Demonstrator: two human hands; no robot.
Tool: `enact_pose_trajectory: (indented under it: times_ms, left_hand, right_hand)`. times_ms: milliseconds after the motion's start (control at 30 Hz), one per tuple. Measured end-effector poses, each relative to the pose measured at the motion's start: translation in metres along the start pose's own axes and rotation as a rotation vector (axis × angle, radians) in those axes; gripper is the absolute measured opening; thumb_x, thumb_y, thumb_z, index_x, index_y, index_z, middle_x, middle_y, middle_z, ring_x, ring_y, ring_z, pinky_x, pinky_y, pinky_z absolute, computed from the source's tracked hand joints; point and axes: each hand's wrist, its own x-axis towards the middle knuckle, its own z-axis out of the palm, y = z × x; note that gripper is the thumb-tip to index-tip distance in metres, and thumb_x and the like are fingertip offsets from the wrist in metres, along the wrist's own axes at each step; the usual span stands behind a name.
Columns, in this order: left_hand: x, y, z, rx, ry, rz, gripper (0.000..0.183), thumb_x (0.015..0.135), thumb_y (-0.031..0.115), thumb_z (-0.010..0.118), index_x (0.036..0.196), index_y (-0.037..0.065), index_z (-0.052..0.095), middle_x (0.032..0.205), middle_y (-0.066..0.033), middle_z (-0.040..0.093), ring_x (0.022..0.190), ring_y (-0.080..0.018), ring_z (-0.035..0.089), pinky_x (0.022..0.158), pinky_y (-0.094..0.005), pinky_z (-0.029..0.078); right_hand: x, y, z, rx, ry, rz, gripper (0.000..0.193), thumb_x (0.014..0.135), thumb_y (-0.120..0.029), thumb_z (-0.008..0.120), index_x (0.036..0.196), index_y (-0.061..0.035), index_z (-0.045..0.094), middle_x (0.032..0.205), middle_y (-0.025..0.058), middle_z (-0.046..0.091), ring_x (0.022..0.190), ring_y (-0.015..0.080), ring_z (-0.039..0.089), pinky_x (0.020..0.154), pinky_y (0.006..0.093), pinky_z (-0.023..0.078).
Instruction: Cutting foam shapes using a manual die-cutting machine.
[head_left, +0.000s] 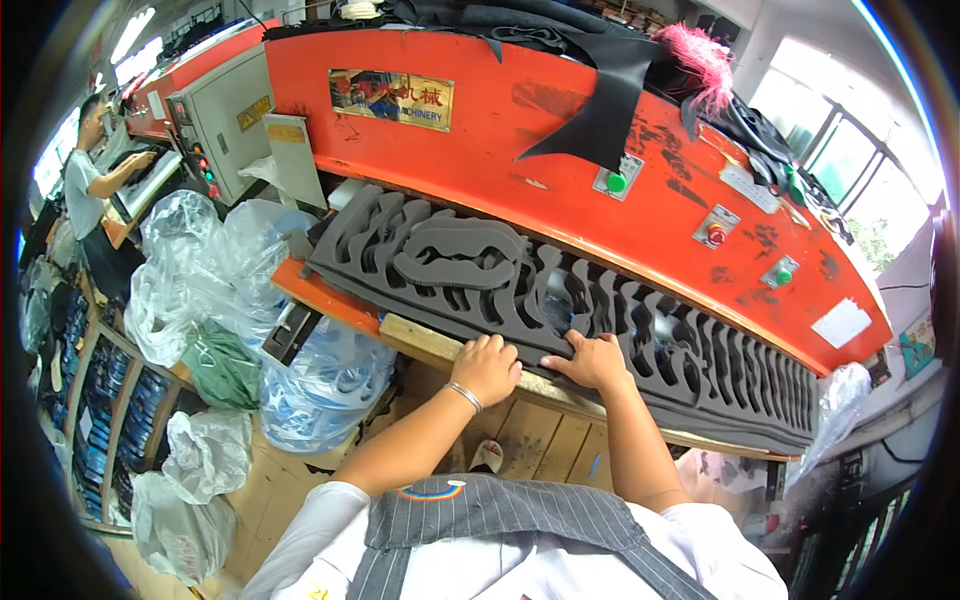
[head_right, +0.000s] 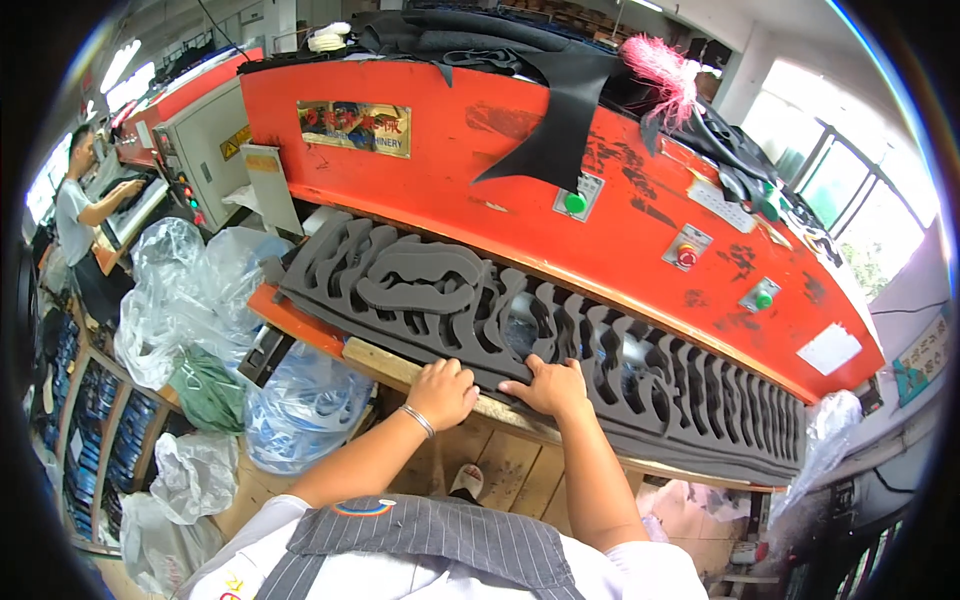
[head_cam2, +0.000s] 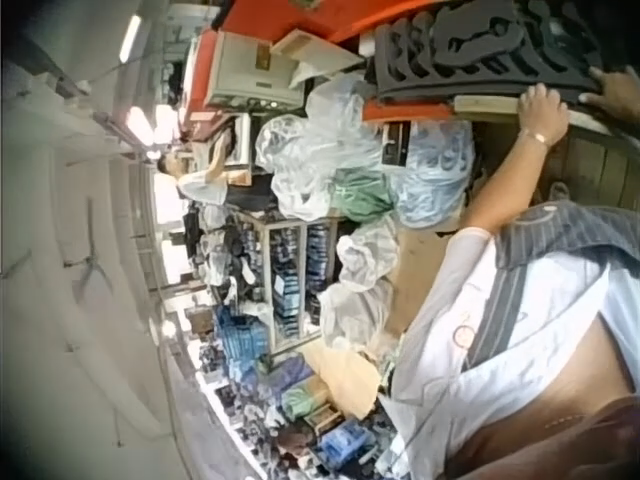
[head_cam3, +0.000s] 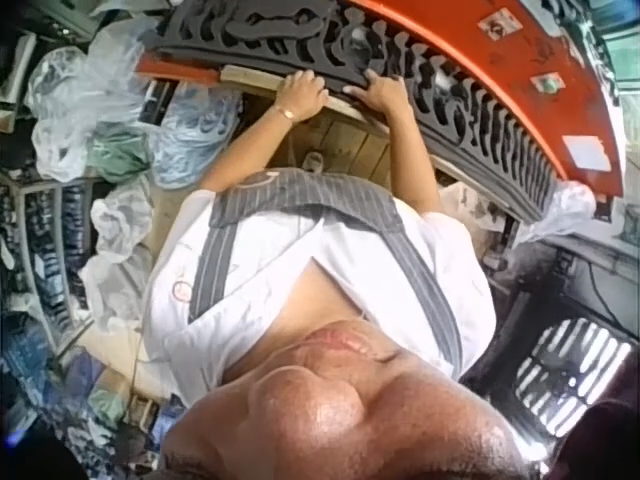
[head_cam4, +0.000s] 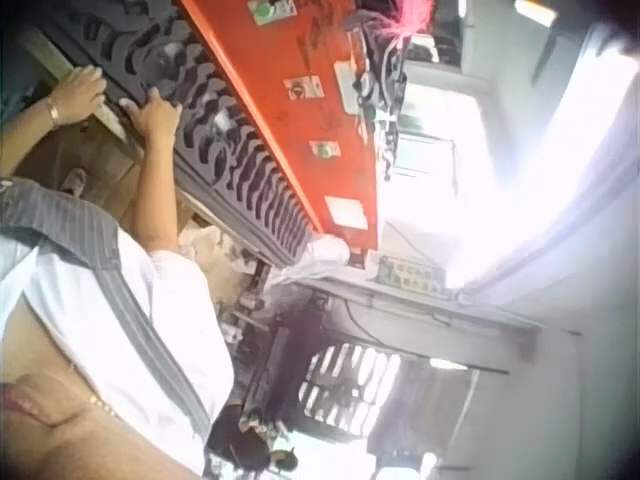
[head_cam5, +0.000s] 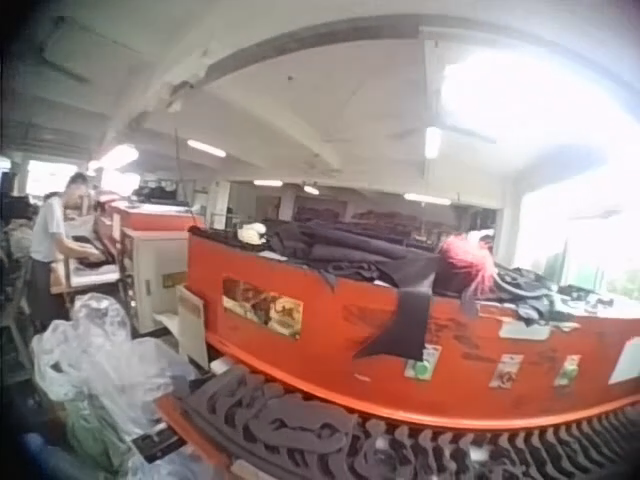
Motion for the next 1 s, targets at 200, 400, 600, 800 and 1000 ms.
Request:
enact_pose_trajectory:
  times_ms: [200,400,600,800,1000]
  left_hand:
    - [0.009,-0.009,-0.001,-0.032,0.001,0.002,0.019,0.083,0.028,0.062,0.082,0.009,0.062,0.089,-0.0101,0.056,0.091,-0.0298,0.055,0.080,-0.0429,0.043]
    - [0.018,-0.015,-0.016,-0.099,-0.167,-0.003,0.022,0.084,0.032,0.062,0.081,0.010,0.060,0.088,-0.0110,0.054,0.090,-0.0315,0.053,0.078,-0.0453,0.042]
    - [0.082,-0.031,-0.085,-0.270,-0.892,-0.003,0.032,0.086,0.042,0.062,0.097,0.013,0.070,0.094,-0.0108,0.068,0.091,-0.0310,0.065,0.080,-0.0420,0.051]
    - [0.207,-0.088,-0.056,-0.317,0.035,0.017,0.015,0.082,0.021,0.066,0.089,0.008,0.067,0.092,-0.0097,0.065,0.087,-0.0309,0.063,0.075,-0.0394,0.051]
    - [0.221,-0.143,-0.007,-0.052,-0.262,-0.130,0.017,0.083,0.025,0.067,0.094,0.011,0.068,0.101,-0.0049,0.064,0.094,-0.0290,0.063,0.080,-0.0406,0.051]
  right_hand:
    - [-0.001,-0.008,-0.001,-0.056,0.060,0.018,0.078,0.082,-0.075,0.043,0.106,-0.0025,0.058,0.081,0.0197,0.069,0.088,0.0325,0.068,0.104,0.0441,0.034]
    - [-0.007,0.008,-0.013,0.128,0.055,-0.116,0.074,0.081,-0.068,0.054,0.120,-0.0047,0.053,0.081,0.0233,0.067,0.092,0.0349,0.066,0.107,0.0470,0.031]
    - [0.056,0.046,-0.128,0.591,-0.280,-0.091,0.060,0.082,-0.043,0.071,0.132,-0.0132,0.054,0.108,0.0185,0.066,0.101,0.0303,0.065,0.088,0.0382,0.050]
    - [0.228,0.009,-0.117,0.447,0.250,-0.395,0.049,0.081,-0.031,0.070,0.120,-0.0033,0.060,0.122,0.0183,0.054,0.111,0.0349,0.057,0.094,0.0406,0.047]
    - [0.335,-0.058,-0.094,0.003,-0.284,-0.248,0.049,0.069,-0.024,0.073,0.113,-0.0056,0.065,0.102,0.0192,0.065,0.096,0.0346,0.064,0.082,0.0415,0.053]
